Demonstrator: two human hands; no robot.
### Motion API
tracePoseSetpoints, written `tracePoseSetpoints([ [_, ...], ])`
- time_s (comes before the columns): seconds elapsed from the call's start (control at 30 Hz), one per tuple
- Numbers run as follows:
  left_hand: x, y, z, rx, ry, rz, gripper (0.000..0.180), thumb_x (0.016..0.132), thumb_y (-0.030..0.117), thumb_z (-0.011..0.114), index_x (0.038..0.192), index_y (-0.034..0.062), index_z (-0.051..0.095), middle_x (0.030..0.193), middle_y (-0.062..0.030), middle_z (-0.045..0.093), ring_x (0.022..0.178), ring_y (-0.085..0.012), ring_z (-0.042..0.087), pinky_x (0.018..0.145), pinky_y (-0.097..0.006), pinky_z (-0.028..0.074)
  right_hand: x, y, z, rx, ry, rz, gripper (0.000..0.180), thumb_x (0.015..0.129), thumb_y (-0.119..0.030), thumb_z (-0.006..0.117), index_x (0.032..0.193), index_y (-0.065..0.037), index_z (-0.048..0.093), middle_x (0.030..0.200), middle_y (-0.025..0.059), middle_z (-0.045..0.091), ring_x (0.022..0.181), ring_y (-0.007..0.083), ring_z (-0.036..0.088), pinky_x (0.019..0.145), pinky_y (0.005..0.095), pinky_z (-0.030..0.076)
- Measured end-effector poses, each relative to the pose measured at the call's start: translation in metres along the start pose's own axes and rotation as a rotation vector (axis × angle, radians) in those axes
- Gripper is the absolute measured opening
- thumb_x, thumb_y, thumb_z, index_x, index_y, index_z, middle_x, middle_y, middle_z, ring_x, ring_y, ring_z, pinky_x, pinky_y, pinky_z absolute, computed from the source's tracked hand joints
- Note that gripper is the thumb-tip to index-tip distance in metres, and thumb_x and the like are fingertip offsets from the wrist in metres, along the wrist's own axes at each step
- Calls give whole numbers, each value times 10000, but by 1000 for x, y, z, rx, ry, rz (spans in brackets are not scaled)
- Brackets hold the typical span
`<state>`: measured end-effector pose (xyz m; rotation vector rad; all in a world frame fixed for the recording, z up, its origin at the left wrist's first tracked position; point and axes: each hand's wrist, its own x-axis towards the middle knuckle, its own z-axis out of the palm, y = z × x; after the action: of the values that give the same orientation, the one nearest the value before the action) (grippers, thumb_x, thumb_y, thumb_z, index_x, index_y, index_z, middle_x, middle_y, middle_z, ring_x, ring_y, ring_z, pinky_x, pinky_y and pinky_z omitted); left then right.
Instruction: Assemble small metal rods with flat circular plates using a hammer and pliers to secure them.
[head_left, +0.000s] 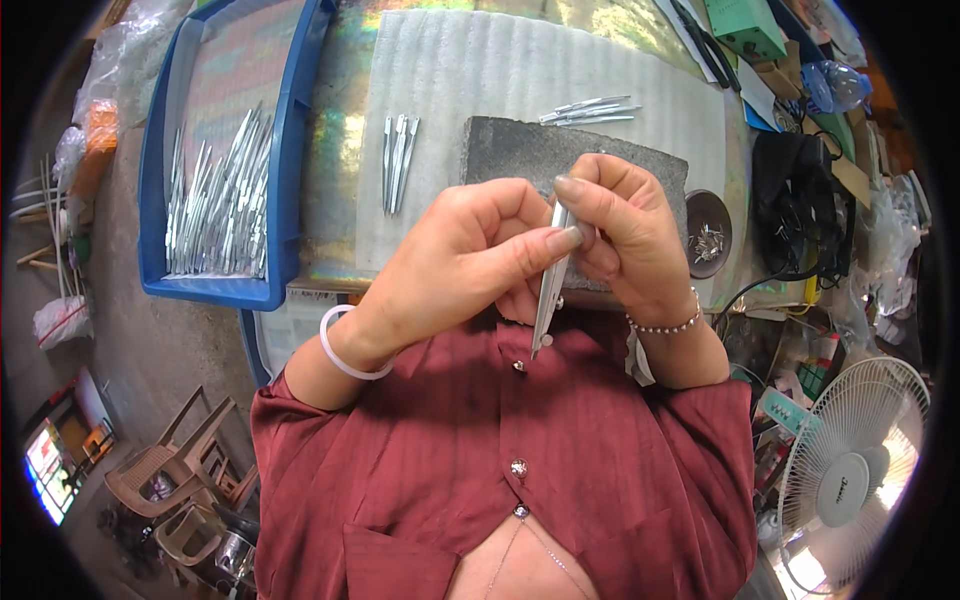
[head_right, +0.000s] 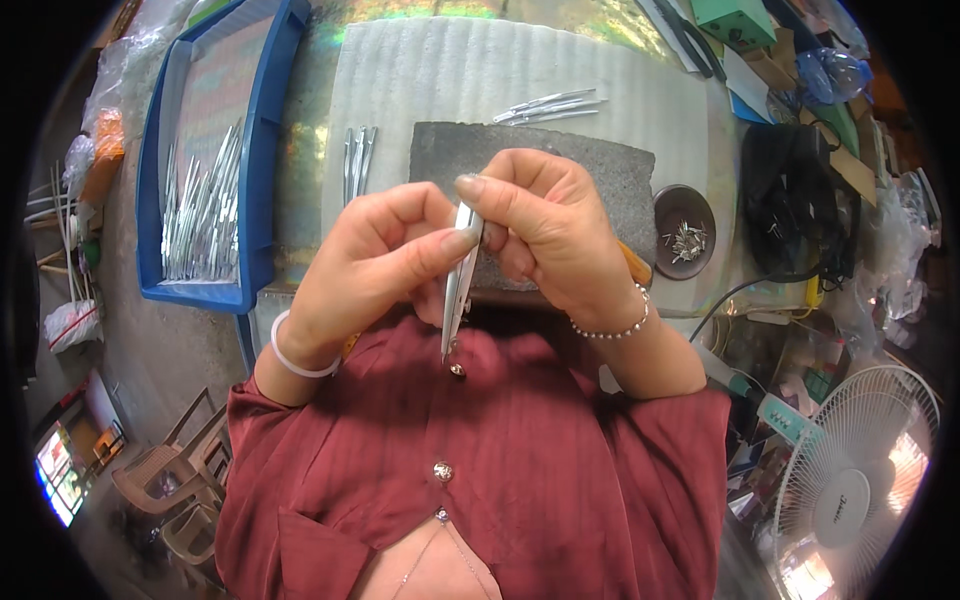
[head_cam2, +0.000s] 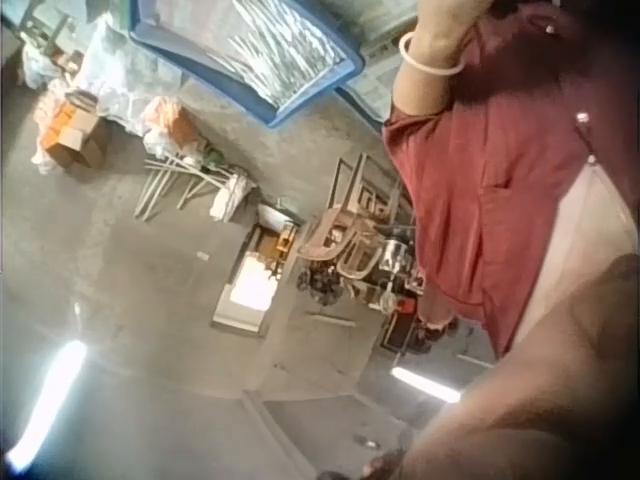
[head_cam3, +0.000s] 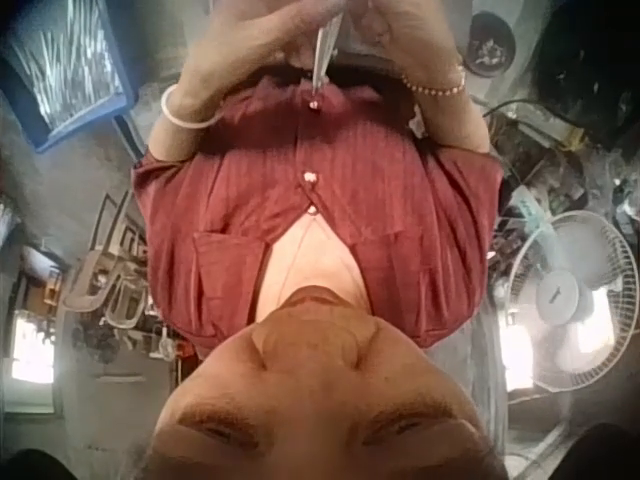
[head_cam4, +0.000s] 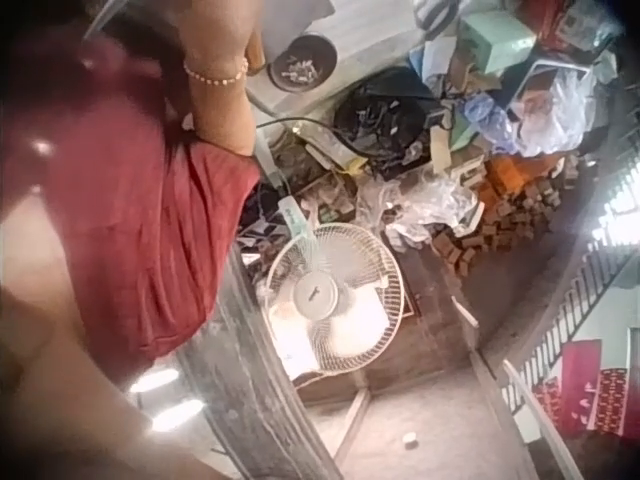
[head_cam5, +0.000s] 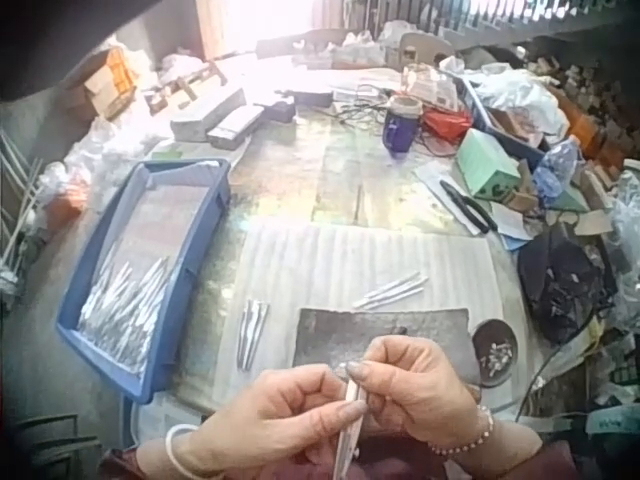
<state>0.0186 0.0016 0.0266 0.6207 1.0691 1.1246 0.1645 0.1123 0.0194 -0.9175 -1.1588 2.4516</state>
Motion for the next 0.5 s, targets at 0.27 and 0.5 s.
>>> tracePoseSetpoints([
  [0.27, 5, -1, 2, -24, -42, -30, 181, 913, 180, 597, 840, 32, 523, 661, -19, 597, 497, -58, 572, 424, -163, 443, -6, 11, -2, 124, 32, -33, 185, 886, -128, 611, 733, -44, 548, 583, 7, 521, 385, 28, 392, 342, 175, 292],
  [0.5, 8, 0, 6, 23, -93, -10, 186, 910, 177, 601, 844, 22, 524, 657, -12, 586, 500, -58, 572, 427, -166, 448, -15, 12, 0, 91, 76, -155, 170, 893, -114, 596, 746, -45, 548, 592, 9, 523, 391, 28, 394, 342, 172, 294],
])
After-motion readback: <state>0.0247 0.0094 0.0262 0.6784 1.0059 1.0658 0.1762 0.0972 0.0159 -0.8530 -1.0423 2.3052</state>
